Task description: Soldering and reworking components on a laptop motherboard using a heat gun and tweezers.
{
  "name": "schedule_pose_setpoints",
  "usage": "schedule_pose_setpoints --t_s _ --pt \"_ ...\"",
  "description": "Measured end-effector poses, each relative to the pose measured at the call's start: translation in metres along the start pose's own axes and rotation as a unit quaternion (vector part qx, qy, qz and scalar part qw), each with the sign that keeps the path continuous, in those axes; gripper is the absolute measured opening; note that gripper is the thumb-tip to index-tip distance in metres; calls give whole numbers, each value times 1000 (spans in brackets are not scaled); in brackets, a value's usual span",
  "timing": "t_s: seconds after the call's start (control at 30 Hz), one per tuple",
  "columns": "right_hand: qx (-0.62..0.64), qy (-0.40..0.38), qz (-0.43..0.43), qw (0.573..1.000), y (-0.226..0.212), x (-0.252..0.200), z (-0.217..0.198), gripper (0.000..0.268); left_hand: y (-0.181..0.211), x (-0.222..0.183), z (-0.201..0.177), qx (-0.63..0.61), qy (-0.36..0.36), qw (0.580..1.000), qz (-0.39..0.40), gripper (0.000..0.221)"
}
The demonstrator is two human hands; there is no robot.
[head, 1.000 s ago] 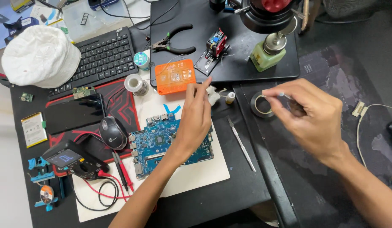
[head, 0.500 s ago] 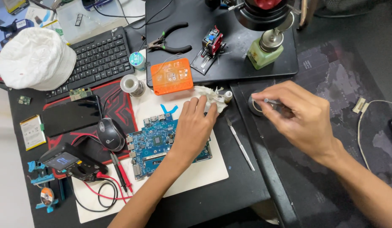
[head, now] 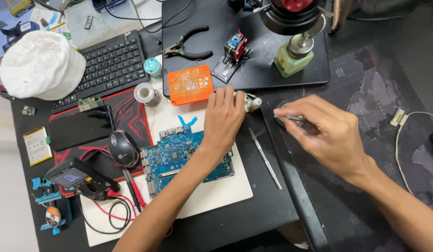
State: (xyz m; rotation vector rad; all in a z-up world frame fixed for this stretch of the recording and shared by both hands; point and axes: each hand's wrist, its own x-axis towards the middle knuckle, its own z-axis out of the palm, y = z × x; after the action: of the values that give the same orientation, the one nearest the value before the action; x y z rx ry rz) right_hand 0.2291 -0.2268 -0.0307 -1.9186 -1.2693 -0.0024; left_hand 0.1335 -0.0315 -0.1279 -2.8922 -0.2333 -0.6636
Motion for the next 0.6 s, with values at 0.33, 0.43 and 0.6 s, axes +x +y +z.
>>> schedule_pose_setpoints --t_s 0.33,0.43,0.6 --pt "15 -11 29 999 1 1 6 18 2 10 41 56 5 995 -85 22" --pt "31 -11 70 997 5 1 9 16 0 10 42 12 -54 995 -82 21" --pt "105 -42 148 982 16 1 11 14 -3 0 -46 -68 -65 993 -68 31"
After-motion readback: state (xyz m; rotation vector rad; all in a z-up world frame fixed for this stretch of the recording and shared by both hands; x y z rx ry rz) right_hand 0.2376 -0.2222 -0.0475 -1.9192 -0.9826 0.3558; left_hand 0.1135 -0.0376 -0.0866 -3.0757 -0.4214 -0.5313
